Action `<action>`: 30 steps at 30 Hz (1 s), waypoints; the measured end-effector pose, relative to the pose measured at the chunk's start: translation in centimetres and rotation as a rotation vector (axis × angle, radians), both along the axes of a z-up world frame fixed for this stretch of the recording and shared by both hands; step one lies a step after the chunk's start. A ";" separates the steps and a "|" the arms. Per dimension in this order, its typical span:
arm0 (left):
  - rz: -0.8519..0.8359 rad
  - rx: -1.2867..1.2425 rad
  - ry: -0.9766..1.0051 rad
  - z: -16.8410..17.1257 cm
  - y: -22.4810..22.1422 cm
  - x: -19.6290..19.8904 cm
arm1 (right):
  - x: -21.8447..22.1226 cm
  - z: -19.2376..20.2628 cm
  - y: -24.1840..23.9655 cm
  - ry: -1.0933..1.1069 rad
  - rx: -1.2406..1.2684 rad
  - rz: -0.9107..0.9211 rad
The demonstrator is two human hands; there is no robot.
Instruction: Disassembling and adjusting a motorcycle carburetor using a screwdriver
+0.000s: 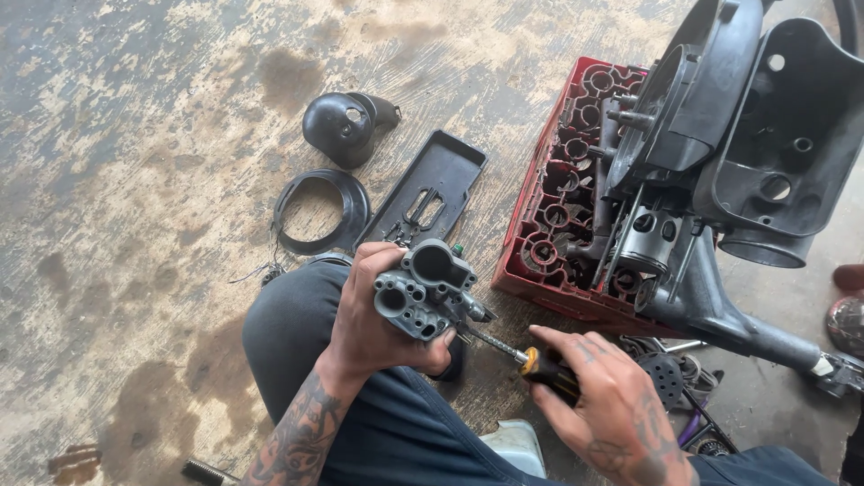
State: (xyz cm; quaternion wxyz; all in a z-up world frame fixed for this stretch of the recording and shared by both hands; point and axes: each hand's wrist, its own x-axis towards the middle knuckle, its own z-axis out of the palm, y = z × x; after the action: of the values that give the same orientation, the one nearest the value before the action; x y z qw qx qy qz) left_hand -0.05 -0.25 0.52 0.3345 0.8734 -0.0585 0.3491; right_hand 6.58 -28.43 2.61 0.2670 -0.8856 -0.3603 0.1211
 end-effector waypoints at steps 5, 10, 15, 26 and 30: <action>-0.031 0.054 -0.018 -0.5 0.0 0.0 | -0.8 -2.5 0.6 -0.293 -0.130 -0.011; -0.044 0.049 -0.005 -0.5 -0.1 -0.1 | -1.2 -2.2 1.4 -0.267 -0.118 -0.033; -0.050 0.080 -0.002 -0.2 -0.2 0.0 | -1.4 0.4 2.5 0.182 -0.248 -0.195; -0.024 0.015 0.024 -0.2 -0.1 -0.4 | -0.3 -3.6 1.4 0.049 -0.243 -0.118; -0.035 -0.003 0.030 -0.4 -0.1 -0.4 | 0.9 -5.2 1.7 -0.136 -0.169 -0.129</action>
State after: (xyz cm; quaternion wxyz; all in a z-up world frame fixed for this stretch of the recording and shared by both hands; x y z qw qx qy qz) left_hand -0.44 -0.31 0.09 0.3427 0.8769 -0.0684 0.3302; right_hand 7.46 -26.70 -2.55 0.1735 -0.9325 -0.3083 0.0732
